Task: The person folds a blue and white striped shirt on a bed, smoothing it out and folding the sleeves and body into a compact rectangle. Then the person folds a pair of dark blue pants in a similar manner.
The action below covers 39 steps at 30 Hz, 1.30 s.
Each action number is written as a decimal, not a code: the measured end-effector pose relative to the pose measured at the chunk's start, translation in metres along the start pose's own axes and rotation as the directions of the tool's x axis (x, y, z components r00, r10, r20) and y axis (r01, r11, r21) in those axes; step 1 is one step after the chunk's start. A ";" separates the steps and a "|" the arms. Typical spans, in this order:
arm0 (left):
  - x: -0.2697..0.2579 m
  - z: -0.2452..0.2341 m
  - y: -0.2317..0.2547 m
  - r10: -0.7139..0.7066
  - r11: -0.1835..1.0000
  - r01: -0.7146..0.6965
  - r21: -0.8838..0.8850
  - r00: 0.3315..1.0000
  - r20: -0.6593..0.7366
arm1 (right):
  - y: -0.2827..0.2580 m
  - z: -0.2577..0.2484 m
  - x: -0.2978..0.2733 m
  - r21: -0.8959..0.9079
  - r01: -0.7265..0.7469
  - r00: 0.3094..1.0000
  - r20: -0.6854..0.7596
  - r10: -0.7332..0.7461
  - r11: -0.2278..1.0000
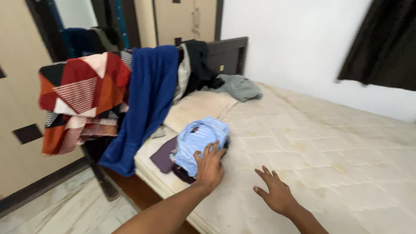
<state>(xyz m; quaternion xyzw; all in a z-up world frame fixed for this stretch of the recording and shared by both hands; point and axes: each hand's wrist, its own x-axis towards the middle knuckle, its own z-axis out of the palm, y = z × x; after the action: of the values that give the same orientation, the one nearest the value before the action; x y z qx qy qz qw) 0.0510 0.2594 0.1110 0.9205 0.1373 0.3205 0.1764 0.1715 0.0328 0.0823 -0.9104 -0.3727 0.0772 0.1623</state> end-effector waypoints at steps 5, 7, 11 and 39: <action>-0.005 0.029 0.095 0.032 0.982 0.017 -0.188 0.967 0.252 | 0.051 -0.038 -0.060 -0.072 -0.094 0.995 -0.043 0.091 0.993; -0.008 0.039 0.134 0.130 0.946 -0.046 -0.320 0.960 0.247 | 0.073 -0.055 -0.086 -0.091 -0.131 0.989 -0.075 0.125 0.987; -0.009 0.054 0.206 0.254 0.906 -0.133 -0.402 0.930 0.265 | 0.119 -0.092 -0.139 -0.073 -0.179 0.969 -0.183 0.163 0.981; -0.189 0.348 0.416 0.396 0.770 -0.594 -0.232 0.160 0.904 | 0.373 -0.157 -0.521 -0.008 -0.933 0.288 -0.613 0.736 0.359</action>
<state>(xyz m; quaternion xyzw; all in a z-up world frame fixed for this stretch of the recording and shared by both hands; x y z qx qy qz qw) 0.1883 -0.2671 -0.0749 0.9362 -0.2675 -0.2269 0.0238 0.0863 -0.6213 0.1076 -0.9606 0.2244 -0.1636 0.0143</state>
